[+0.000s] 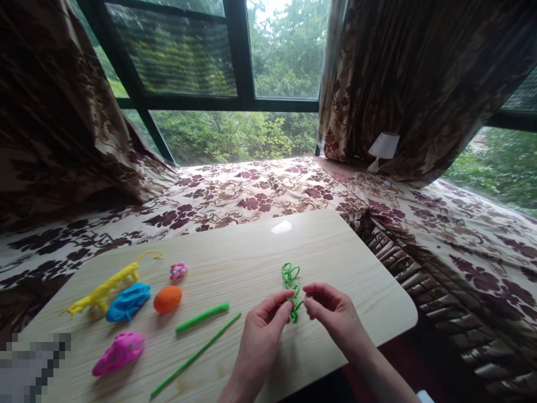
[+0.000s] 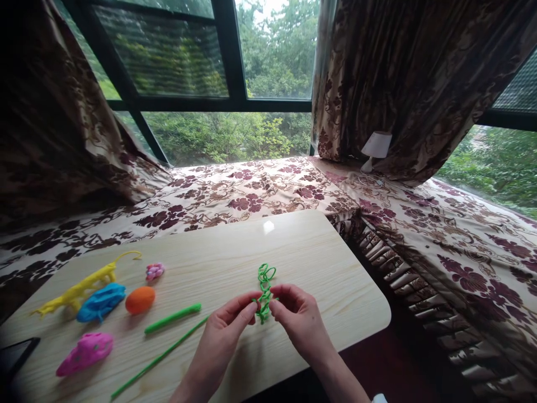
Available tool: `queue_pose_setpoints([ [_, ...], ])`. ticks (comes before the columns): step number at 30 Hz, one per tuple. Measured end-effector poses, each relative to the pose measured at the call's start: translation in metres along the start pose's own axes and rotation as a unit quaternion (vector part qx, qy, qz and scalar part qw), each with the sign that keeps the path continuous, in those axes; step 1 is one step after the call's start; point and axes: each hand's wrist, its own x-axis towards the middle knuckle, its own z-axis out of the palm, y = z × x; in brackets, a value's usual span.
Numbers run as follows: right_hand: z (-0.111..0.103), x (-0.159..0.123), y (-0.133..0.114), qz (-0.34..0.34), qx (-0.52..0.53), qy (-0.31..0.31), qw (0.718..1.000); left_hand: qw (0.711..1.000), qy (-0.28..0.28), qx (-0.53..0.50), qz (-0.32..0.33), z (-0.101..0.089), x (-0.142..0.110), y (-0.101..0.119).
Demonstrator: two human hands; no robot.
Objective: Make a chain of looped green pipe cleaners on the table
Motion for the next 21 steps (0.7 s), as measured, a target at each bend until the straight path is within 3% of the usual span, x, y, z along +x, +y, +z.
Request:
queue_pose_setpoints([
  [11,0.0042,0.002,-0.0004,0.0,0.022,-0.013,1.0,1.0,0.01,0.01,-0.005,-0.0044,-0.0023,0.0017],
  [17,0.0073,-0.0008,0.0,-0.084,-0.058,-0.069,0.992,1.0,0.003,0.016,-0.006,-0.0052,-0.0015,0.0006],
  [21,0.0103,-0.0005,0.0038,-0.086,-0.067,-0.041,0.993,0.999,0.006,0.032,-0.013,-0.0075,-0.0008,-0.0001],
])
